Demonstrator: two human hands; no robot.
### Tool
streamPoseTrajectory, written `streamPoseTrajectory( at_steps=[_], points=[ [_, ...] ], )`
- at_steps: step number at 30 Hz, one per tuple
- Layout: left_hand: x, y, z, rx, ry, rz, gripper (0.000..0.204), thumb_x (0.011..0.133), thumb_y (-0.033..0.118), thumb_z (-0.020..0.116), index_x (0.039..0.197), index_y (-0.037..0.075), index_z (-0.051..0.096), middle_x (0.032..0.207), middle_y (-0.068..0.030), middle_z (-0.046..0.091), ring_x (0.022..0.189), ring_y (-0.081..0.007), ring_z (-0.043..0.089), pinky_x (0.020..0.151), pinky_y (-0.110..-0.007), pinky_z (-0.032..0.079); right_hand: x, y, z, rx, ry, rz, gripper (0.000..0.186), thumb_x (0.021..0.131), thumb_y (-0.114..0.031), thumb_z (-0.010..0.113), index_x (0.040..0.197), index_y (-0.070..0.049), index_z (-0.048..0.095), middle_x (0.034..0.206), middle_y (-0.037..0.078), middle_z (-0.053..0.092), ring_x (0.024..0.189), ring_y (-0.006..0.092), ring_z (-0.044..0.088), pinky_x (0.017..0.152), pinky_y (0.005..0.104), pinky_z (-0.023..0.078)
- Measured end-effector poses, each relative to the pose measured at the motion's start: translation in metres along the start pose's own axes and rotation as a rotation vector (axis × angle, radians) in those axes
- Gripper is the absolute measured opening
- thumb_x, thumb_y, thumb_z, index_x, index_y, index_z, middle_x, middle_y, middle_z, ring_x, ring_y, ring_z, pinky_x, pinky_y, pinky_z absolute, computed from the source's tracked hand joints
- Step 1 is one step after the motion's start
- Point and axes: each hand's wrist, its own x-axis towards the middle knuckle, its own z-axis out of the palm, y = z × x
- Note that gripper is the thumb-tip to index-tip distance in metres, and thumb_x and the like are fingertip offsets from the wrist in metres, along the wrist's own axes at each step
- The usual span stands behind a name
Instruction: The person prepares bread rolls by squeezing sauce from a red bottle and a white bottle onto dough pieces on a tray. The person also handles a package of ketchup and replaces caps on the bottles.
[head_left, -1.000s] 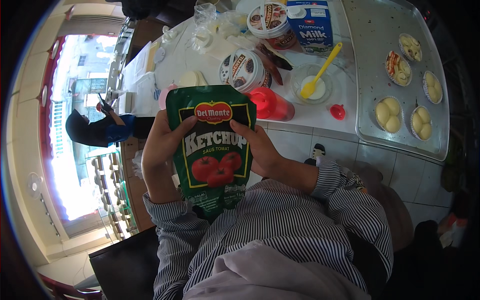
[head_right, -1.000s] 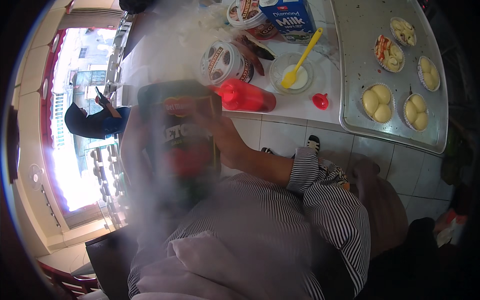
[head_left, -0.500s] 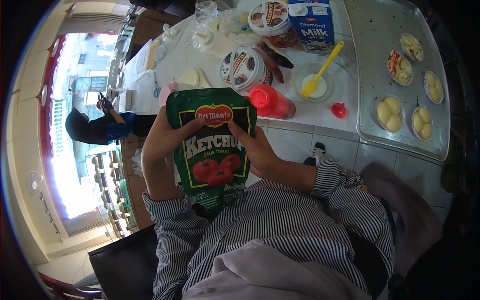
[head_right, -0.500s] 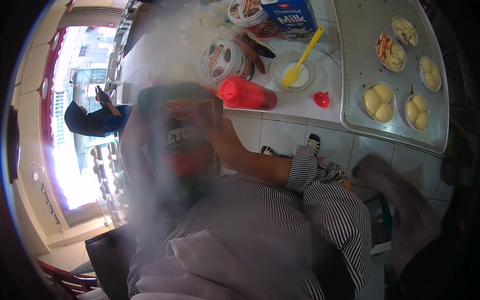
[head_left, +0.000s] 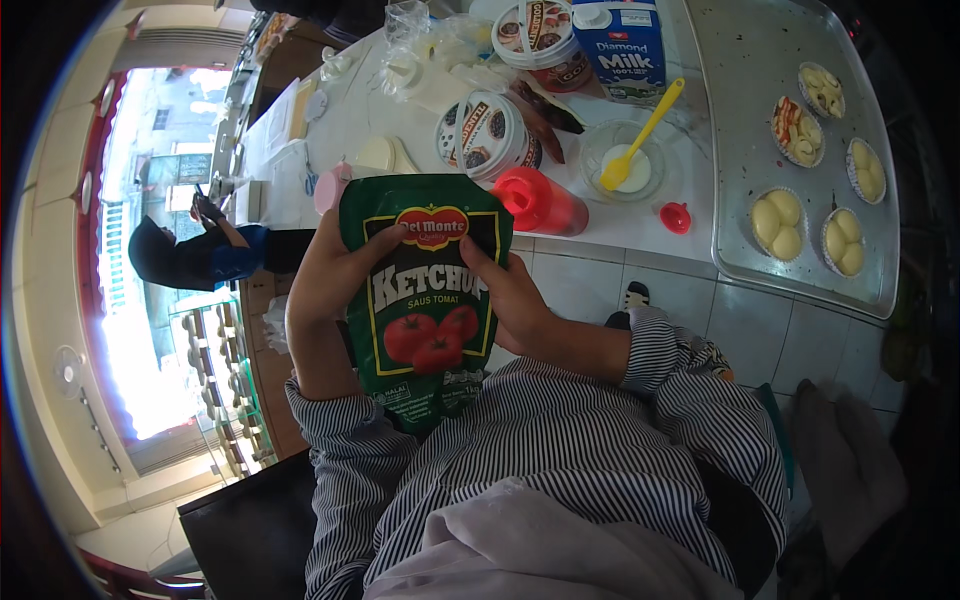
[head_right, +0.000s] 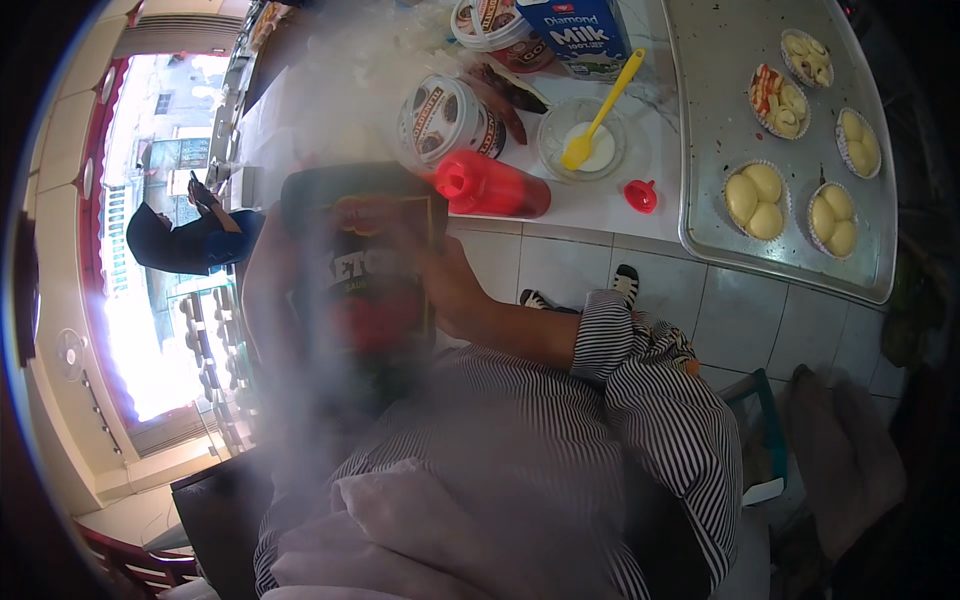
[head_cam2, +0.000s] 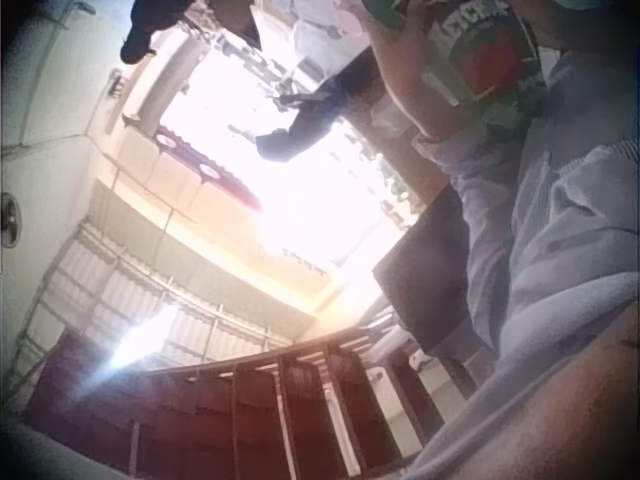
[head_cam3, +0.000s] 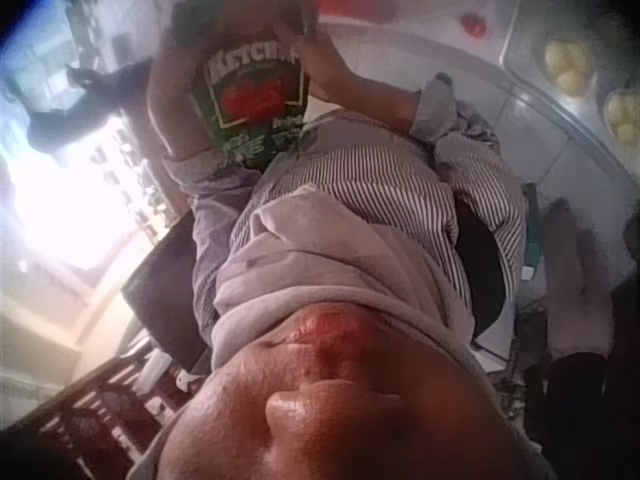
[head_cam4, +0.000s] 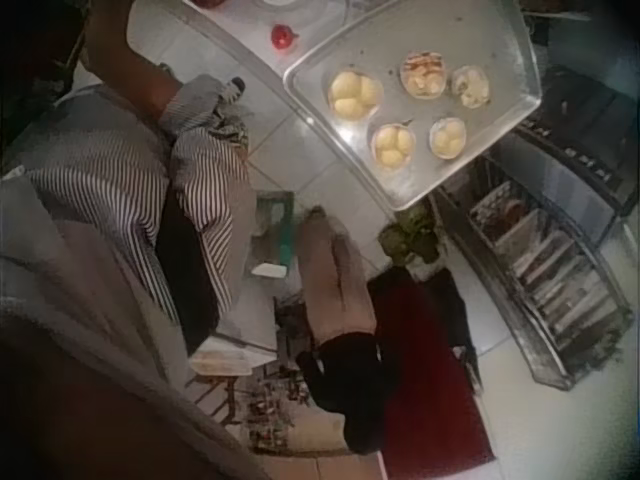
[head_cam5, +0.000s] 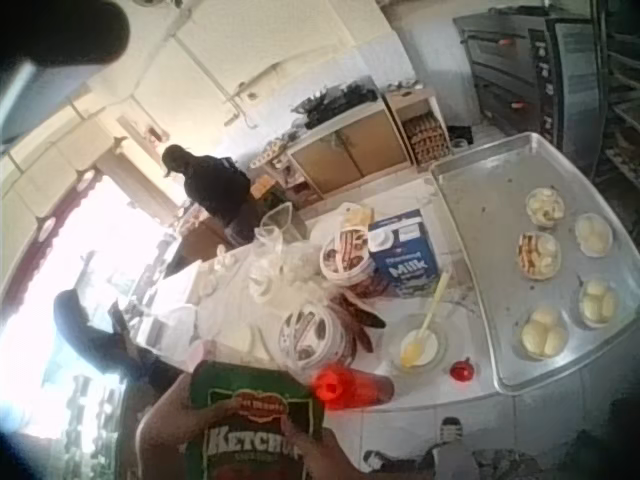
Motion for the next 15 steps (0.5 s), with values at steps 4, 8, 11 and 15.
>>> streamPoseTrajectory(
  at_steps=[4, 8, 11, 15],
  points=[
    [0.0017, -0.0005, -0.0002, -0.006, 0.000, 0.013, 0.038, 0.082, 0.009, 0.062, 0.114, -0.003, 0.045, 0.096, -0.0093, 0.062, 0.085, -0.0131, 0.059, 0.075, -0.026, 0.049, 0.0016, 0.0064, -0.0073, 0.015, 0.004, 0.035, 0.039, 0.092, -0.030, 0.047, 0.118, -0.002, 0.042, 0.111, 0.013, 0.055, 0.098, 0.0217, 0.059, 0.082, 0.0357, 0.052],
    [0.0036, 0.0013, 0.0012, 0.006, 0.007, 0.026, 0.039, 0.082, 0.009, 0.062, 0.115, -0.003, 0.045, 0.097, -0.0095, 0.062, 0.085, -0.0133, 0.059, 0.074, -0.026, 0.049, 0.0009, 0.0060, -0.0060, 0.039, 0.016, 0.034, 0.041, 0.093, -0.032, 0.044, 0.120, -0.002, 0.041, 0.112, 0.013, 0.054, 0.099, 0.0214, 0.058, 0.083, 0.0358, 0.052],
    [0.0031, 0.0028, 0.0023, 0.010, 0.018, 0.013, 0.039, 0.082, 0.009, 0.062, 0.115, -0.003, 0.044, 0.097, -0.0097, 0.062, 0.084, -0.0132, 0.060, 0.073, -0.026, 0.050, 0.0017, 0.0075, -0.0087, 0.057, 0.003, 0.032, 0.042, 0.093, -0.034, 0.043, 0.120, -0.002, 0.041, 0.113, 0.012, 0.054, 0.100, 0.0211, 0.057, 0.084, 0.0357, 0.051],
    [0.0028, 0.0012, 0.0030, 0.007, 0.034, -0.024, 0.039, 0.083, 0.009, 0.062, 0.115, -0.003, 0.044, 0.097, -0.0100, 0.062, 0.083, -0.0131, 0.060, 0.071, -0.025, 0.050, 0.0015, 0.0071, -0.0078, 0.066, 0.019, 0.034, 0.042, 0.093, -0.035, 0.042, 0.121, -0.003, 0.041, 0.114, 0.012, 0.053, 0.102, 0.0211, 0.057, 0.085, 0.0357, 0.050]
  ],
)
